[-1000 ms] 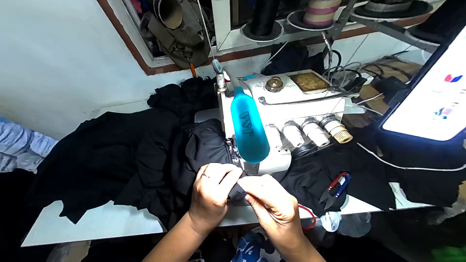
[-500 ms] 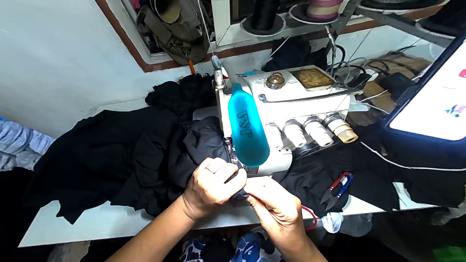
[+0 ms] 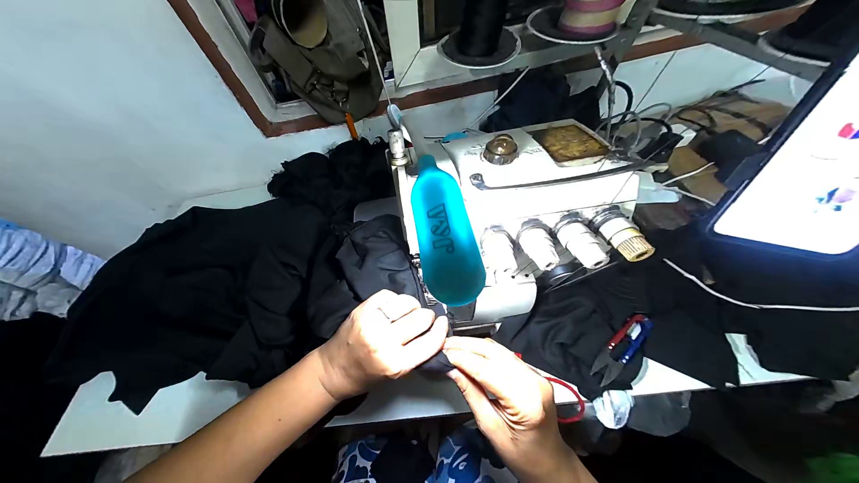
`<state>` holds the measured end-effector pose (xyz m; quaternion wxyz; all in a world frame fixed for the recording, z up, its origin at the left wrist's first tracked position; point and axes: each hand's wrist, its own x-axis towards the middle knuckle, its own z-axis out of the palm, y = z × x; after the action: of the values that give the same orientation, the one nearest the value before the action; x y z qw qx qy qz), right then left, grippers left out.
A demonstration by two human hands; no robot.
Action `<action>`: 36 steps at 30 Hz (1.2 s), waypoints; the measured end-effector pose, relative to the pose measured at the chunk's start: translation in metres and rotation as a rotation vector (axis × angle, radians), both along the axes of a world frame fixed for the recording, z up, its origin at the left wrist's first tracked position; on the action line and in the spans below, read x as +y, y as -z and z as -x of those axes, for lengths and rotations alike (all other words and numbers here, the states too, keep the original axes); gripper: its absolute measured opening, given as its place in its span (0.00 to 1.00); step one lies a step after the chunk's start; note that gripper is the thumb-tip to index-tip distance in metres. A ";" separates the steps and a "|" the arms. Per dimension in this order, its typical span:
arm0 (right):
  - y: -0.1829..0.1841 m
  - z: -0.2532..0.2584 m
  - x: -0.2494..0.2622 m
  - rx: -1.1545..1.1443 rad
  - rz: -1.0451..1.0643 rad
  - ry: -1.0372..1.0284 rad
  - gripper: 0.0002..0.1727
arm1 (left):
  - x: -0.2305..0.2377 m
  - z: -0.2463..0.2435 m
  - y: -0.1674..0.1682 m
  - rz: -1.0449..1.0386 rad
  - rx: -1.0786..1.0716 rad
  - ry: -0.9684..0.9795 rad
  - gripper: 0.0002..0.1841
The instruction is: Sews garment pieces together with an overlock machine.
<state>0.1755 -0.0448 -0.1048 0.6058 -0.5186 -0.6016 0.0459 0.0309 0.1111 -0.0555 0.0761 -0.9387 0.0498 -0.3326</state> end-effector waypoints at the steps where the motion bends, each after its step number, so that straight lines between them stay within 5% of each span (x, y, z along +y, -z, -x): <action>1: -0.001 0.000 0.000 -0.002 -0.001 0.006 0.08 | 0.000 -0.002 -0.001 -0.008 -0.008 0.002 0.11; 16: 0.007 0.000 -0.004 -0.123 0.009 -0.015 0.10 | -0.009 0.038 0.003 0.032 0.166 -0.066 0.16; 36: 0.007 -0.013 0.034 -0.103 0.022 0.024 0.10 | -0.021 0.015 -0.002 0.273 0.167 -0.398 0.22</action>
<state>0.1888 -0.0111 -0.1121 0.5687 -0.5342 -0.6252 0.0186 0.0157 0.0903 -0.0536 0.0084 -0.9557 -0.1754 -0.2362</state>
